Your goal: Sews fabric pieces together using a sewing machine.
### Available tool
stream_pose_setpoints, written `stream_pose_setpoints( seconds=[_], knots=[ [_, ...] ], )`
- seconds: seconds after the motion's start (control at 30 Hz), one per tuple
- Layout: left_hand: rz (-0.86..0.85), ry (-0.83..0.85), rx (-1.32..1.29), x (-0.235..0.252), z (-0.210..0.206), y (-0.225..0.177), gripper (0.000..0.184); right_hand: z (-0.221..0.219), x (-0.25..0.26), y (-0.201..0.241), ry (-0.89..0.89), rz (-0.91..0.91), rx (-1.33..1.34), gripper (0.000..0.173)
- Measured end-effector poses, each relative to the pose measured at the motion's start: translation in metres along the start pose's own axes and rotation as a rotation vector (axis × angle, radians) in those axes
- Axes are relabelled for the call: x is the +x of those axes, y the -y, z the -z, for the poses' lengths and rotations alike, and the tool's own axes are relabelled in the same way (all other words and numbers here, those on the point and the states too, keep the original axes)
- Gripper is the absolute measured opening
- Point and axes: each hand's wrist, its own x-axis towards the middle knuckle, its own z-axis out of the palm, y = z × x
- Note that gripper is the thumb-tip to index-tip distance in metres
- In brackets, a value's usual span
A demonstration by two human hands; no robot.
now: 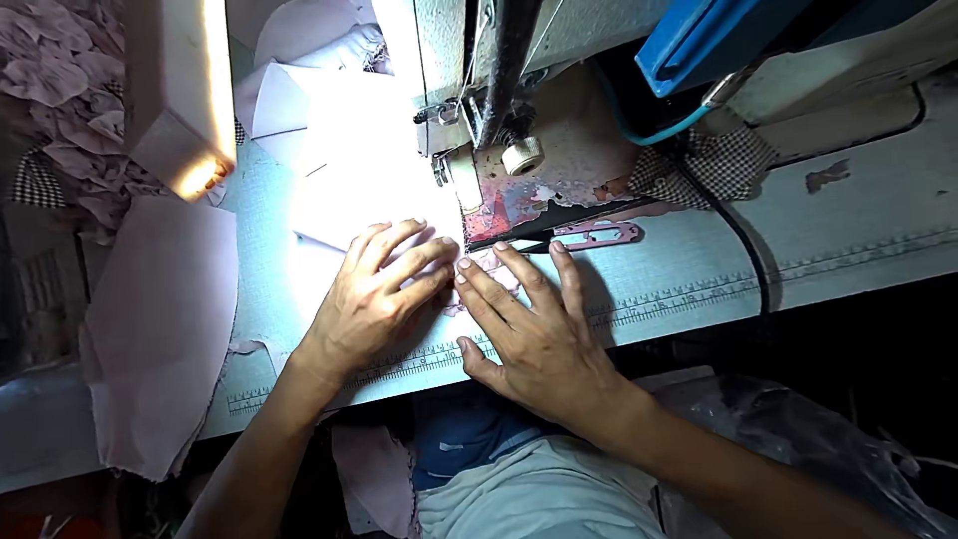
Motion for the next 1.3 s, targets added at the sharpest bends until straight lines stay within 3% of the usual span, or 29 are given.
stream_pose_setpoints(
  seconds=[0.33, 0.77, 0.97, 1.3],
  knots=[
    [-0.032, 0.03, -0.076, -0.002, -0.004, 0.012, 0.032, 0.006, 0.013, 0.001, 0.009, 0.009, -0.042, 0.048],
    [0.042, 0.03, 0.001, 0.031, -0.002, 0.07, 0.041, -0.001, 0.078, -0.025, 0.074, -0.022, -0.076, 0.059],
    [0.057, 0.034, 0.022, 0.035, 0.001, 0.075, 0.041, -0.006, 0.073, -0.024, 0.036, -0.114, -0.078, 0.067],
    [0.067, 0.018, 0.019, 0.034, -0.002, 0.076, 0.042, -0.003, 0.056, -0.024, -0.021, -0.118, -0.047, 0.066]
  ],
)
